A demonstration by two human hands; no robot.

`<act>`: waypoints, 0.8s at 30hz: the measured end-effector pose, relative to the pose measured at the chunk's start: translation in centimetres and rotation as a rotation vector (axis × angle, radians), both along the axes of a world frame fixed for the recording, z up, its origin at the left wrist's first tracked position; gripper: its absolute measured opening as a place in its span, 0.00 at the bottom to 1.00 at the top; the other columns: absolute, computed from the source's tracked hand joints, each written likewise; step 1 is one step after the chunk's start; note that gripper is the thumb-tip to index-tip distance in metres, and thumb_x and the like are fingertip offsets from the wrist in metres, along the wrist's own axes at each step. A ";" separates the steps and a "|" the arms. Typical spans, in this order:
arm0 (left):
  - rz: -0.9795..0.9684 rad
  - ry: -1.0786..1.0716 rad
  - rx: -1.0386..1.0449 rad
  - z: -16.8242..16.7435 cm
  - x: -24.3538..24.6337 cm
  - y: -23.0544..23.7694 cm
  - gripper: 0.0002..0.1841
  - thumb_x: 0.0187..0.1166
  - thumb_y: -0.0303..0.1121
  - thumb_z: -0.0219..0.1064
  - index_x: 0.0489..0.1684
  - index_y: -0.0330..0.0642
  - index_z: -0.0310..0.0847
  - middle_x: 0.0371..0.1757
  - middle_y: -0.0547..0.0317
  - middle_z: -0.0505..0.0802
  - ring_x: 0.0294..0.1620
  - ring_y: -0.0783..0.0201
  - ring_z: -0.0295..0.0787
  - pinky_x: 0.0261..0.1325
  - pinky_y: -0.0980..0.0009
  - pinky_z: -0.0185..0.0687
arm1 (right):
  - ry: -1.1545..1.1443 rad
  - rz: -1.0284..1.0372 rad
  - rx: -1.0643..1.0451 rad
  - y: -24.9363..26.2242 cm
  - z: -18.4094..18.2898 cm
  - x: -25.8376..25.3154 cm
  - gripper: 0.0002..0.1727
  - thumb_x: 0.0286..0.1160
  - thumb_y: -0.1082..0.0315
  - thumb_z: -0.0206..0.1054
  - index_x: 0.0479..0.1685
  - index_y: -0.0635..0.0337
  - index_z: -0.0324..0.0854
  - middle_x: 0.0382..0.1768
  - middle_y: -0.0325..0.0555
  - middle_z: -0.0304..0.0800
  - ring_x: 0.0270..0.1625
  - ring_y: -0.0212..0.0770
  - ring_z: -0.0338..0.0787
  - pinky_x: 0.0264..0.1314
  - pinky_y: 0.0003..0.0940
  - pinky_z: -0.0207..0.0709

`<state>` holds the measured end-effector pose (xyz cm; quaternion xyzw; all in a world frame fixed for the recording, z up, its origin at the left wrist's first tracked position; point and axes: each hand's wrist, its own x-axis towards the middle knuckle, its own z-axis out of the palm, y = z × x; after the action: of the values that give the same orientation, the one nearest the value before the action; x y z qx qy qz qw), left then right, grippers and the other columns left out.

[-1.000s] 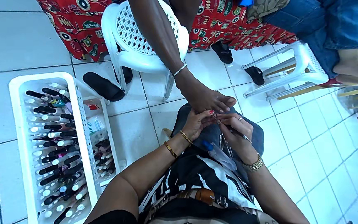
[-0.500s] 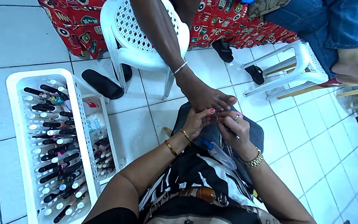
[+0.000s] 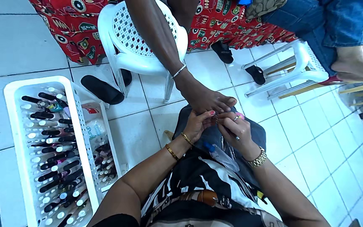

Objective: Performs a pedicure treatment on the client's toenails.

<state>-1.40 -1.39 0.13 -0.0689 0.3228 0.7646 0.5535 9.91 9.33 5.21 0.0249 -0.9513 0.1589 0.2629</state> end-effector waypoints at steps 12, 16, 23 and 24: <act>0.014 -0.059 0.027 0.4 -0.5 -0.1 0.19 0.94 0.38 0.39 0.48 0.38 0.76 0.37 0.50 0.92 0.39 0.58 0.93 0.51 0.63 0.90 | -0.098 -0.135 -1.151 -1.8 4.5 -2.1 0.05 0.63 0.76 0.69 0.29 0.54 0.85 0.32 0.35 0.93 0.24 0.27 0.85 0.26 0.25 0.81; -0.026 0.020 0.043 0.0 -0.5 0.1 0.16 0.95 0.35 0.43 0.57 0.38 0.77 0.43 0.52 0.94 0.45 0.60 0.95 0.55 0.65 0.90 | 0.002 -0.135 -0.940 0.1 2.6 -5.8 0.02 0.68 0.76 0.69 0.31 0.67 0.85 0.31 0.43 0.90 0.33 0.31 0.87 0.40 0.32 0.84; -0.017 0.015 0.008 -0.1 -0.3 0.5 0.12 0.94 0.33 0.48 0.62 0.37 0.72 0.48 0.48 0.94 0.49 0.56 0.95 0.56 0.64 0.91 | 0.116 -0.231 -1.152 1.3 5.7 -5.7 0.03 0.72 0.78 0.65 0.33 0.62 0.78 0.29 0.43 0.90 0.20 0.32 0.83 0.23 0.29 0.80; -0.012 0.005 0.008 -0.1 -0.2 0.5 0.12 0.94 0.33 0.49 0.61 0.37 0.74 0.48 0.48 0.94 0.49 0.56 0.95 0.56 0.63 0.91 | 0.002 -0.223 -1.190 1.0 5.0 -5.8 0.04 0.72 0.79 0.65 0.32 0.63 0.78 0.27 0.44 0.90 0.21 0.33 0.83 0.24 0.30 0.79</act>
<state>-1.58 -0.89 0.03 -0.0630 0.3214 0.7626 0.5578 4.16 10.34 10.22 -0.2263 -0.6957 0.6351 0.2479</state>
